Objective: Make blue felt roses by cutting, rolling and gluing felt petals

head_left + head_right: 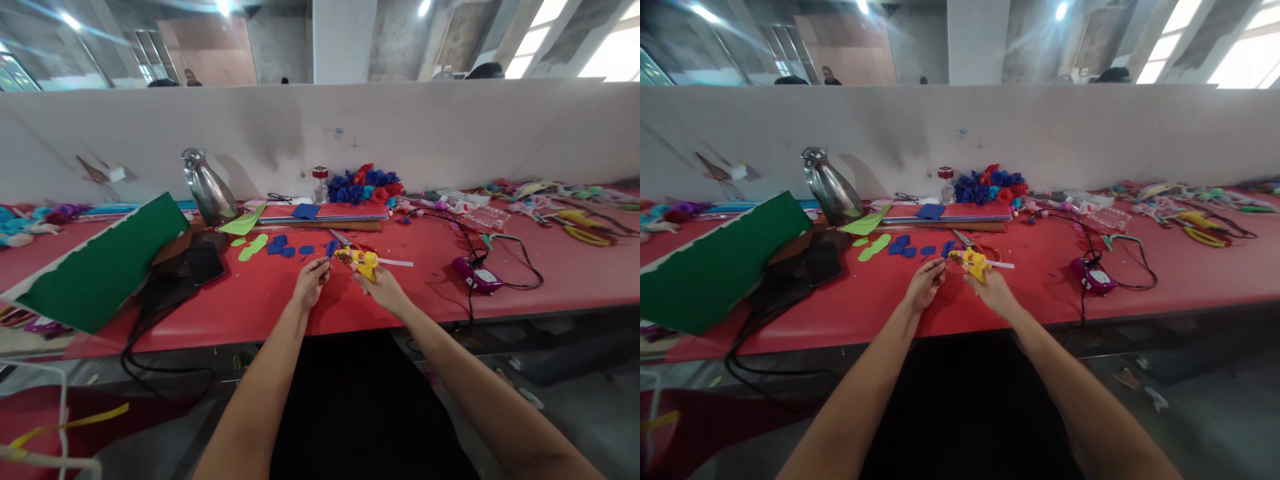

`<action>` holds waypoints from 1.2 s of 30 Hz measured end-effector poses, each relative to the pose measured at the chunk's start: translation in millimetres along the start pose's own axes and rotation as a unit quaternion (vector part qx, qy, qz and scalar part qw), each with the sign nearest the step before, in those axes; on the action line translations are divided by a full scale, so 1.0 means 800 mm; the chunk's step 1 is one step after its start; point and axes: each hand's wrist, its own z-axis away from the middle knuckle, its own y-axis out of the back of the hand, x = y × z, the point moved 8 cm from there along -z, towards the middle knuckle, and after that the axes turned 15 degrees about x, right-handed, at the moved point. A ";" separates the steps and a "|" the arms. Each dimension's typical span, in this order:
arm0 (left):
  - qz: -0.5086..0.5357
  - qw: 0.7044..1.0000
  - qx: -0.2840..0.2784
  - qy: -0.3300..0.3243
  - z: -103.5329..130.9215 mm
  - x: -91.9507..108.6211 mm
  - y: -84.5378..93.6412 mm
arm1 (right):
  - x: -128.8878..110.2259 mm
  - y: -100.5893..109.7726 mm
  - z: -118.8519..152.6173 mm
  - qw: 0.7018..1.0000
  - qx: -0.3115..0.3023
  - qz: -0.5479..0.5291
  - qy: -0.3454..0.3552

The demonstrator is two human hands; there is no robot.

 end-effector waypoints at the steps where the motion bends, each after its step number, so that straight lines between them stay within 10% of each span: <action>1: -0.002 1.000 0.001 0.002 0.000 0.000 0.000 | 0.001 0.000 -0.001 1.000 0.002 0.007 0.002; 36: 0.003 1.000 0.017 0.023 0.000 -0.001 0.001 | -0.002 0.005 -0.003 0.998 0.007 0.055 0.010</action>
